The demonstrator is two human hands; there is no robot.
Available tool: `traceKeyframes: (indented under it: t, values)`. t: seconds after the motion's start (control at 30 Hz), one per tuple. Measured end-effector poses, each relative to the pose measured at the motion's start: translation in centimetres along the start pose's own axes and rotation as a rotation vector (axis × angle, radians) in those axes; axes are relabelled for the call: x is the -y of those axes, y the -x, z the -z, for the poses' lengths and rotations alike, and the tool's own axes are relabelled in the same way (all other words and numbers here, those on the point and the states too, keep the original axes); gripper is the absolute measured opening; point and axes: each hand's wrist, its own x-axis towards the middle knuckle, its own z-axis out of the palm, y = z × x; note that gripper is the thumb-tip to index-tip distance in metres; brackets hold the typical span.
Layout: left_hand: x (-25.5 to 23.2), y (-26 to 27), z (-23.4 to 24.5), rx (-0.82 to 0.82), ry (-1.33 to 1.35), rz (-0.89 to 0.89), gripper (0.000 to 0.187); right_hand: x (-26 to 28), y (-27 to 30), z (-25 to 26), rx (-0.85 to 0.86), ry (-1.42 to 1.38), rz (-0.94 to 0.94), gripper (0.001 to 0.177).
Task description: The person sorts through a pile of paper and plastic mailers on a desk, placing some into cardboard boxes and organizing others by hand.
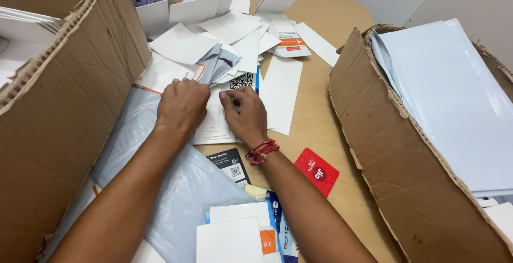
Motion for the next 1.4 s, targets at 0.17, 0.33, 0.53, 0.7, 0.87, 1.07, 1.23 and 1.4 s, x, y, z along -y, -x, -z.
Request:
traceKeyframes:
  t: [0.17,0.33,0.53,0.7,0.87,1.07,1.23,1.4]
  values:
    - [0.2,1.0,1.8,-0.072,0.099,-0.039,0.012,-0.5,-0.2,-0.3,0.019,-0.243,-0.073,0.047]
    - [-3.6,1.8,3.4,-0.141,0.284,-0.158,0.011,-1.9,-0.8,-0.6,0.063,-0.485,-0.215,0.056]
    - [-5.7,2.0,5.6,-0.181,0.664,-0.158,0.012,-2.0,-1.2,1.2,-0.007,-1.104,-0.56,0.027]
    - [-2.4,1.7,7.0,-0.21,0.687,0.065,0.039,-4.3,-3.1,2.1,-0.251,-1.11,-0.587,0.038]
    - [1.7,1.2,8.7,0.297,0.476,0.252,0.101,-6.3,-3.8,2.6,-0.323,-0.974,-0.505,0.041]
    - [4.8,2.2,12.1,0.898,0.256,0.413,0.106,-5.7,-4.0,3.6,-0.094,-0.943,-0.468,0.042]
    - [4.8,2.0,12.7,0.859,0.32,0.426,0.097,-5.6,-3.2,2.8,0.231,-0.748,-0.329,0.05]
    - [4.6,1.5,12.0,0.252,0.572,0.366,0.088,-5.2,-2.8,0.7,0.521,-0.643,-0.181,0.059]
